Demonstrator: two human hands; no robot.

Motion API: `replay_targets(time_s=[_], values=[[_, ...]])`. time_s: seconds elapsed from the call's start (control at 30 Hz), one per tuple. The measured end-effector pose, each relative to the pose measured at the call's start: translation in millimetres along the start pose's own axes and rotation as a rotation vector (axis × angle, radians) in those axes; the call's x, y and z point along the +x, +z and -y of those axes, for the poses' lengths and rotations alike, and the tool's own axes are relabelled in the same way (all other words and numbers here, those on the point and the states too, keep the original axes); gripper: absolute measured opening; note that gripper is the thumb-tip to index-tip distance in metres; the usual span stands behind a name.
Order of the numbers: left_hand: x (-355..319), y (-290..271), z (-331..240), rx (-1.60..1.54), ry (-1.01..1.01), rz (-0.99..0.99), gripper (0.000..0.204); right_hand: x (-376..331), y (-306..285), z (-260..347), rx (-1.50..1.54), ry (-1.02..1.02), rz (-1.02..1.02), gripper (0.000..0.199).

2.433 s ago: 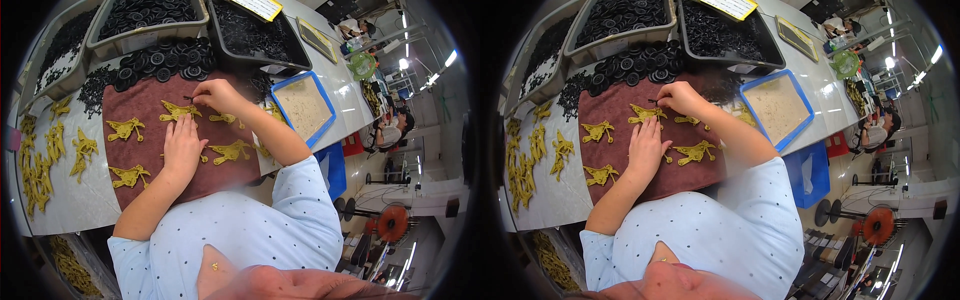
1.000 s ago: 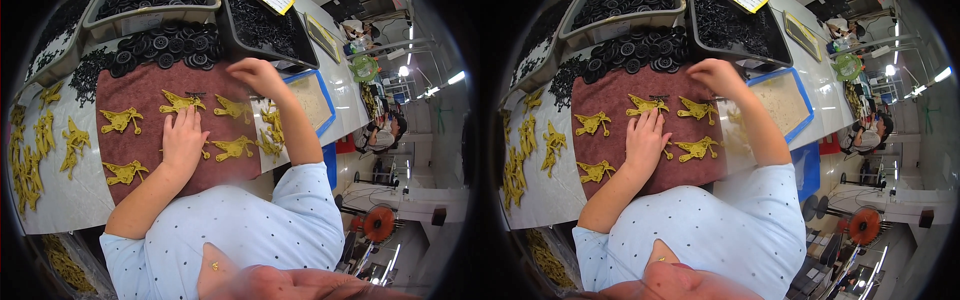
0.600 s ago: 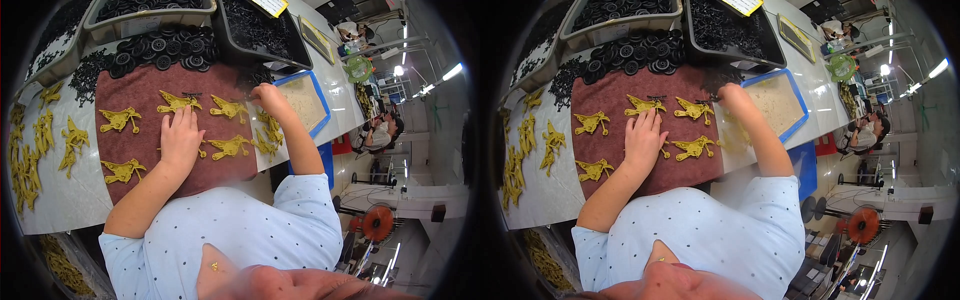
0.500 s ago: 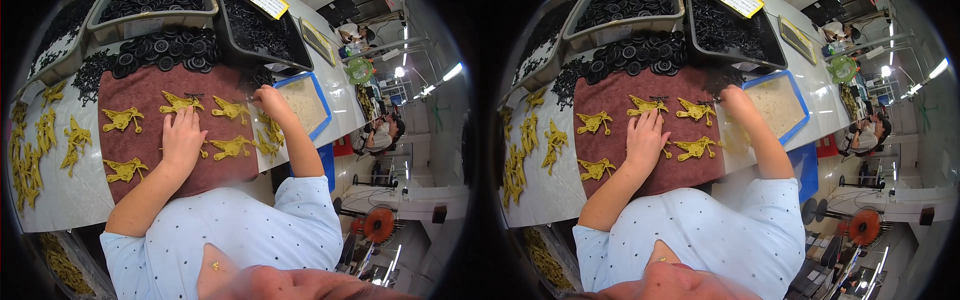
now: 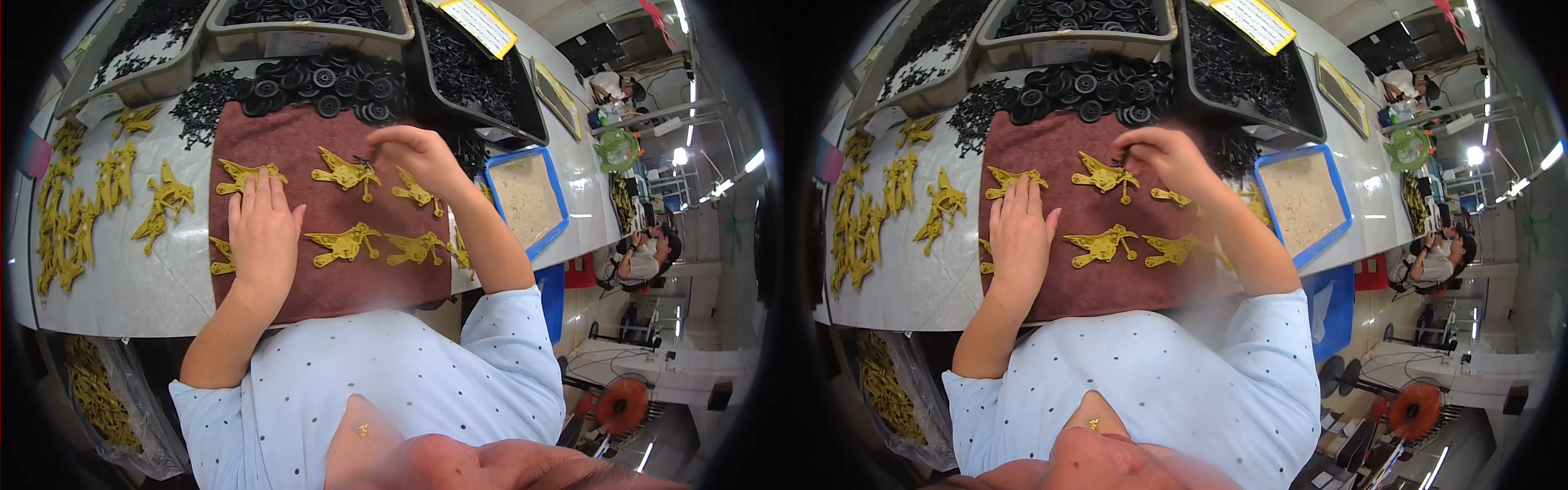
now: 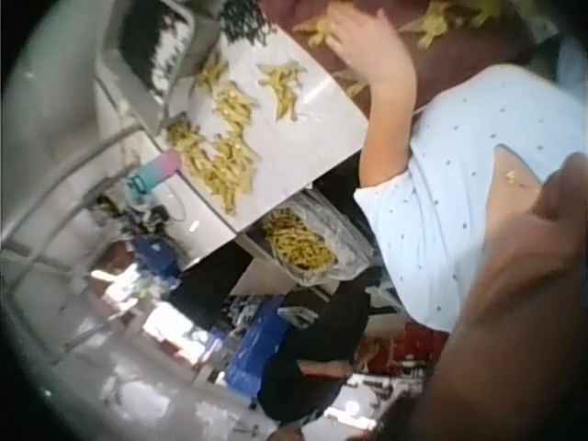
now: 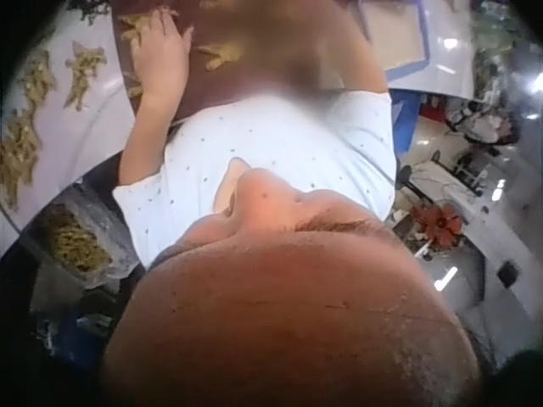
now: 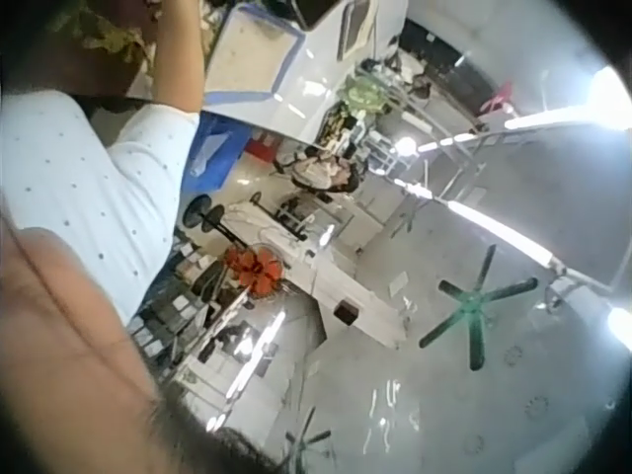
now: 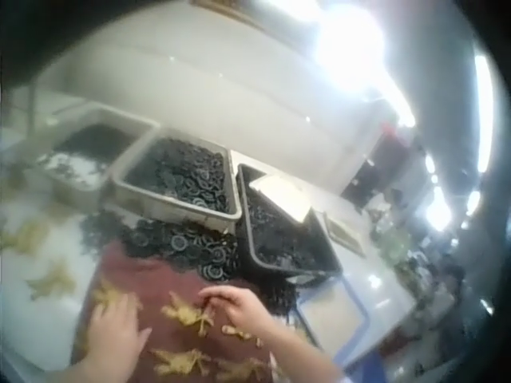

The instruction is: The person assembles miniature toy motorcycles by hand, attaching black plastic wheels and other components to yellow motorcycle bodies.

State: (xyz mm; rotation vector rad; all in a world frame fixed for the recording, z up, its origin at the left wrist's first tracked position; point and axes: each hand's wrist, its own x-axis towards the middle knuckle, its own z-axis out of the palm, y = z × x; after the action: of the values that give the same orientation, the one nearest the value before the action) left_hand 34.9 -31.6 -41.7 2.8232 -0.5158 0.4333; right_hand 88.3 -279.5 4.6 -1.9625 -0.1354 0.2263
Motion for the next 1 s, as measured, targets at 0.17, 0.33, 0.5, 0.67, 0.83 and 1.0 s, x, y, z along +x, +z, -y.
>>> replay_targets(time_s=[0.17, 0.33, 0.5, 0.67, 0.83, 1.0], values=[[-11.0, 15.1, 12.4, 0.012, -0.066, 0.04, 0.052, 38.9, 51.6, 20.1, 0.019, 0.02, 0.095, 0.017], [-11.2, 19.3, 10.7, 0.011, -0.081, 0.025, 0.052, 76.9, 85.7, -2.1, -0.38, -0.643, -0.025, 0.018], [-11.8, 18.7, 9.4, 0.057, -0.081, 0.111, 0.055, 88.6, 100.9, 0.0, -0.13, -0.11, 0.224, 0.018], [-11.5, 19.1, 10.9, 0.037, -0.078, 0.112, 0.056, 89.9, 103.6, 4.5, -0.152, 0.055, 0.29, 0.016], [-9.9, 16.7, 11.6, 0.024, -0.076, 0.124, 0.055, 92.1, 105.1, 2.9, -0.332, 0.001, 0.26, 0.018], [-10.3, 16.6, 12.5, 0.014, -0.074, 0.139, 0.054, 97.1, 106.6, -3.1, -0.39, -0.14, 0.275, 0.016]])
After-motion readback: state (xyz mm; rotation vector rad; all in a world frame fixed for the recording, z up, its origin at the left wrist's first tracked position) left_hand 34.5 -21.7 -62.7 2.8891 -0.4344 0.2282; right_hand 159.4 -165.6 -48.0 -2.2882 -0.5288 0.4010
